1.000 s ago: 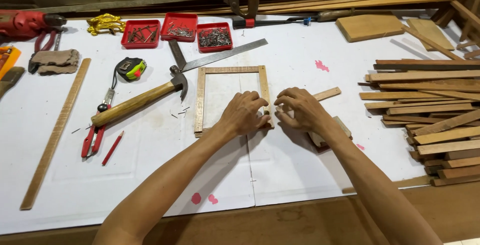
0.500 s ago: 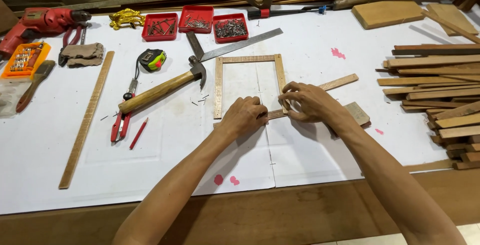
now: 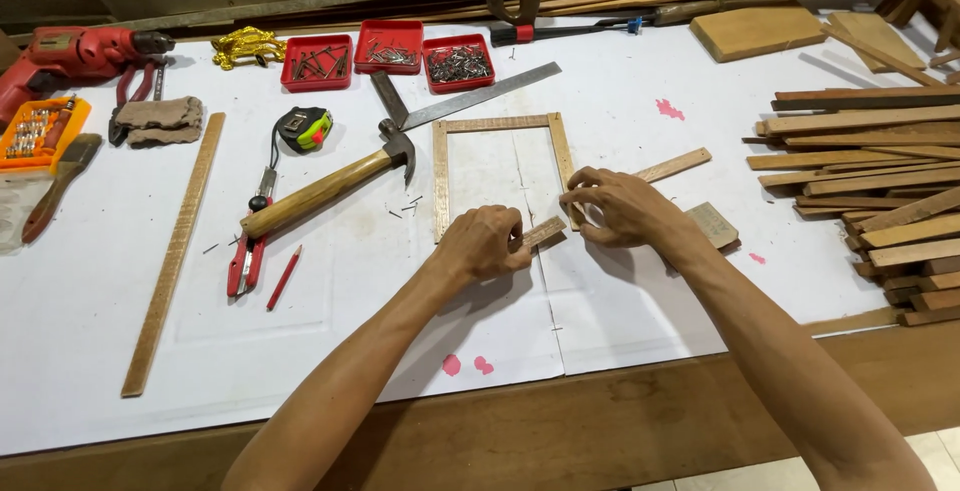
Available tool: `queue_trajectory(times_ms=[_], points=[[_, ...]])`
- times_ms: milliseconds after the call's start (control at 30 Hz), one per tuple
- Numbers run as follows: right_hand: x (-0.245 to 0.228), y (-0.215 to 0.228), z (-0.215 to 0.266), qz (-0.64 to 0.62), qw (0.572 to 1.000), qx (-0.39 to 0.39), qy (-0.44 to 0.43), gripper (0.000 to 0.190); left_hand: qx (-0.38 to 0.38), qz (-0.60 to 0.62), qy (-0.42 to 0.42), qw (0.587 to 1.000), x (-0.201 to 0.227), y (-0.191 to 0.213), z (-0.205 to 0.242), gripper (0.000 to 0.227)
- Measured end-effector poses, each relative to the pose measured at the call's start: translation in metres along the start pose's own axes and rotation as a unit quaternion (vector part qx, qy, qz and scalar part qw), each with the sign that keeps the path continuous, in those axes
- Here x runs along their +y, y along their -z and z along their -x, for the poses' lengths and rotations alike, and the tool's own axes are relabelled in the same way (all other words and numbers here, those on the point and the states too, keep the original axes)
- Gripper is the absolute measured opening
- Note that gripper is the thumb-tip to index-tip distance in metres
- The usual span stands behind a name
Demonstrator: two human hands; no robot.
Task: Assembling and measuring a small wooden frame using a hammer, nails, and a tape measure.
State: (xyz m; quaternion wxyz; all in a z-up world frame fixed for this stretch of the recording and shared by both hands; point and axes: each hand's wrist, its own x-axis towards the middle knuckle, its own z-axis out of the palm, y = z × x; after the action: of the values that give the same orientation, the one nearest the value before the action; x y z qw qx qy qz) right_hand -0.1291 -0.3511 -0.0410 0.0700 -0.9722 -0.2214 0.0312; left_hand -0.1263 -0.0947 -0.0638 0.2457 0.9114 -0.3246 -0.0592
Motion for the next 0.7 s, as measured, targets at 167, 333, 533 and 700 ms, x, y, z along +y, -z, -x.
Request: queue_trajectory(times_ms=[167,333,533,700], points=[[-0.008,-0.004,-0.003,0.011,0.999,0.035,0.012,0.038,-0.014,-0.022,-0.042,0.999,0.005,0.022,0.020,0.017],[-0.019,-0.013,-0.018,0.020,0.994,0.080,0.076,0.027,-0.030,-0.050,-0.027,0.998,-0.006,0.033,0.032,0.019],[-0.069,-0.008,-0.051,-0.002,0.990,0.061,0.129,0.026,0.037,-0.091,-0.021,0.995,-0.021,0.051,0.056,0.033],[-0.108,0.002,-0.069,-0.002,0.975,0.079,0.207,0.028,0.029,-0.172,0.009,0.985,-0.037,0.075,0.083,0.040]])
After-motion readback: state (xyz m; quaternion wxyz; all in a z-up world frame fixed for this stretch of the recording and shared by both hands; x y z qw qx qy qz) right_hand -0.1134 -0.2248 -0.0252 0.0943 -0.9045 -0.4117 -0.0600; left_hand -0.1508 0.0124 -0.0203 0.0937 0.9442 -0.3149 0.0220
